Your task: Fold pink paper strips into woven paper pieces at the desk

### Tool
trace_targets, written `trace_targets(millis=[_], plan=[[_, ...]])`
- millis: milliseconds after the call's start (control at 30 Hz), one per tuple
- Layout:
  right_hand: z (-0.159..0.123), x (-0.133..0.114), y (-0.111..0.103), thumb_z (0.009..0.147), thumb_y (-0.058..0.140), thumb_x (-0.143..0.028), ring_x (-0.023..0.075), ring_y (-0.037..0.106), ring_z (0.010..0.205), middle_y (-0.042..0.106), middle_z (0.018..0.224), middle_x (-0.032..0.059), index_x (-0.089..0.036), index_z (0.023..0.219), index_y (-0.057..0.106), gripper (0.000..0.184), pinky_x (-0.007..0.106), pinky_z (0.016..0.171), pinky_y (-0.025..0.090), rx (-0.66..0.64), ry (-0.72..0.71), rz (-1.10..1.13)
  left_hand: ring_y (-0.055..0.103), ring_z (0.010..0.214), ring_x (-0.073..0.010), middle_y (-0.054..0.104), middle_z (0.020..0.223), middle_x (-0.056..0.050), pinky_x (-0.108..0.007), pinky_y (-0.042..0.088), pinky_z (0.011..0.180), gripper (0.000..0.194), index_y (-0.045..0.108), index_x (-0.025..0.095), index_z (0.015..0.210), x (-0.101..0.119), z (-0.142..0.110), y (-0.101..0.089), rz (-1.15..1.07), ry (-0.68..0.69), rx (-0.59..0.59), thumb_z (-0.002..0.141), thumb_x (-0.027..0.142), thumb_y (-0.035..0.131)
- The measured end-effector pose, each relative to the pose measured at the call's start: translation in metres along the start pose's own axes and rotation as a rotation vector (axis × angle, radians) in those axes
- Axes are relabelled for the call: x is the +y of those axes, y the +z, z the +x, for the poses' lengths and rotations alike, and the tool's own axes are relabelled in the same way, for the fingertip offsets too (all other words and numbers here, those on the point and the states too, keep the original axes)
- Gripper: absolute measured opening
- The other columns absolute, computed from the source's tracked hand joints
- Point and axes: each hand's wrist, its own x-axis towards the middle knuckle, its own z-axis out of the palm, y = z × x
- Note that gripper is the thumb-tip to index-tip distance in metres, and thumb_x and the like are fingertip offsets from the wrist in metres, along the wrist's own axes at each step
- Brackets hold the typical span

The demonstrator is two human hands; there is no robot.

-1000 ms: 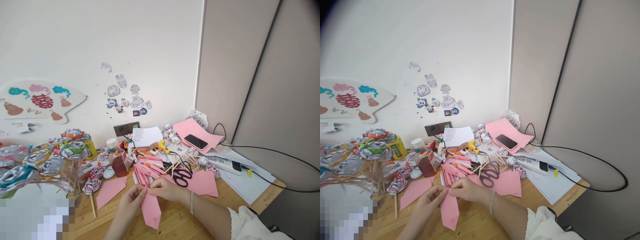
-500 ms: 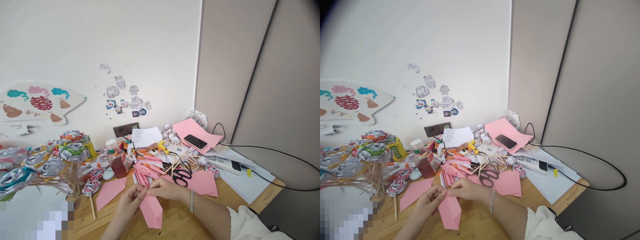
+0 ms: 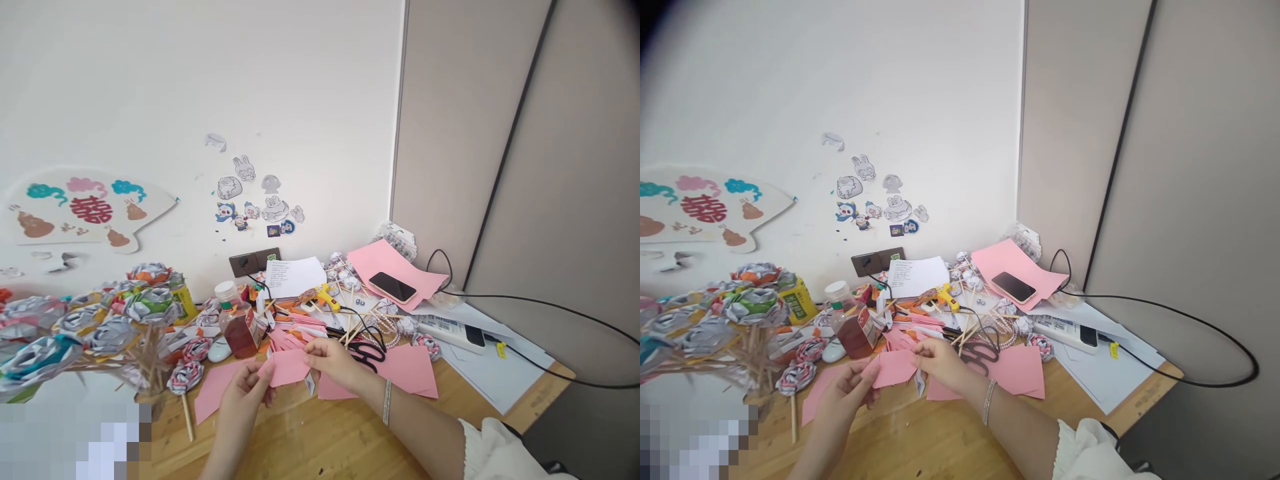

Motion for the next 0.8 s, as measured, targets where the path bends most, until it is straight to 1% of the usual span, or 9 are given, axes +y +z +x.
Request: trace_targets(millis=[100, 233, 267, 333, 433, 500, 667, 733, 800], plan=[[0.0008, 0.0028, -0.0012, 0.066, 0.061, -0.041, 0.0073, 0.047, 0.046, 0.051, 0.055, -0.0032, -0.012, 0.076, 0.055, 0.031, 0.019, 0.046, 0.035, 0.027, 0.014, -0.013, 0.049, 0.036, -0.0112, 0.055, 0.036, 0.006, -0.019, 0.038, 0.038, 0.033, 0.056, 0.017, 0.073, -0.0010, 0.0010, 0.0001, 0.069, -0.029, -0.094, 0.059, 0.046, 0.062], [-0.0001, 0.0006, -0.0024, 0.067, 0.060, -0.039, 0.0073, 0.047, 0.045, 0.052, 0.055, -0.0029, -0.012, 0.083, 0.057, 0.032, 0.020, 0.046, 0.036, 0.013, 0.021, 0.005, 0.050, 0.037, -0.0107, 0.056, 0.037, 0.004, -0.020, 0.039, 0.039, 0.033, 0.057, 0.016, 0.062, 0.0012, 0.0010, -0.0010, 0.096, -0.033, -0.175, 0.064, 0.049, 0.057], [-0.0005, -0.0005, -0.0025, 0.067, 0.060, -0.038, 0.0071, 0.047, 0.045, 0.053, 0.055, -0.0028, -0.011, 0.085, 0.057, 0.032, 0.020, 0.046, 0.036, 0.008, 0.018, 0.021, 0.050, 0.037, -0.0107, 0.056, 0.038, 0.004, -0.020, 0.038, 0.039, 0.033, 0.059, 0.015, 0.063, 0.0023, 0.0008, -0.0012, 0.080, -0.036, -0.191, 0.064, 0.049, 0.056], [-0.0009, -0.0022, -0.0023, 0.067, 0.061, -0.036, 0.0067, 0.047, 0.044, 0.053, 0.056, -0.0025, -0.011, 0.087, 0.058, 0.032, 0.020, 0.046, 0.037, 0.005, 0.009, 0.067, 0.050, 0.038, -0.0107, 0.055, 0.040, 0.004, -0.020, 0.038, 0.039, 0.035, 0.061, 0.014, 0.074, 0.0041, 0.0001, -0.0015, 0.023, -0.046, -0.214, 0.063, 0.047, 0.058], [-0.0012, -0.0032, -0.0008, 0.066, 0.062, -0.033, 0.0067, 0.047, 0.044, 0.054, 0.057, -0.0019, -0.011, 0.087, 0.059, 0.031, 0.020, 0.046, 0.038, 0.019, -0.006, 0.129, 0.049, 0.039, -0.0102, 0.055, 0.042, 0.005, -0.020, 0.038, 0.040, 0.042, 0.060, 0.014, 0.093, 0.0045, -0.0009, -0.0016, -0.092, -0.054, -0.198, 0.062, 0.042, 0.062], [-0.0015, -0.0035, 0.0008, 0.067, 0.062, -0.032, 0.0067, 0.048, 0.044, 0.054, 0.057, -0.0016, -0.011, 0.088, 0.060, 0.029, 0.020, 0.046, 0.038, 0.029, -0.018, 0.144, 0.049, 0.039, -0.0095, 0.055, 0.043, 0.005, -0.020, 0.037, 0.040, 0.043, 0.060, 0.013, 0.096, 0.0027, -0.0010, -0.0017, -0.172, -0.060, -0.170, 0.061, 0.038, 0.064], [-0.0038, -0.0043, 0.0035, 0.069, 0.060, -0.030, 0.0063, 0.047, 0.043, 0.054, 0.056, -0.0023, -0.013, 0.091, 0.061, 0.027, 0.019, 0.045, 0.037, 0.035, -0.073, 0.130, 0.048, 0.035, -0.0082, 0.057, 0.045, 0.003, -0.019, 0.034, 0.036, 0.039, 0.064, 0.013, 0.089, -0.0023, -0.0008, -0.0015, -0.350, -0.080, -0.108, 0.055, 0.030, 0.070], [-0.0048, -0.0046, 0.0035, 0.071, 0.058, -0.028, 0.0065, 0.047, 0.045, 0.055, 0.058, -0.0015, -0.014, 0.090, 0.062, 0.024, 0.019, 0.045, 0.037, 0.029, -0.101, 0.091, 0.048, 0.035, -0.0083, 0.058, 0.045, 0.003, -0.019, 0.035, 0.035, 0.035, 0.065, 0.013, 0.085, -0.0019, -0.0011, -0.0012, -0.378, -0.077, -0.108, 0.054, 0.029, 0.070], [-0.0056, -0.0050, 0.0031, 0.072, 0.056, -0.026, 0.0071, 0.048, 0.048, 0.057, 0.062, 0.0000, -0.014, 0.088, 0.063, 0.021, 0.019, 0.047, 0.037, 0.035, -0.137, 0.026, 0.049, 0.035, -0.0090, 0.059, 0.045, 0.002, -0.019, 0.036, 0.036, 0.032, 0.064, 0.014, 0.082, -0.0009, -0.0013, -0.0009, -0.387, -0.076, -0.134, 0.055, 0.029, 0.070]])
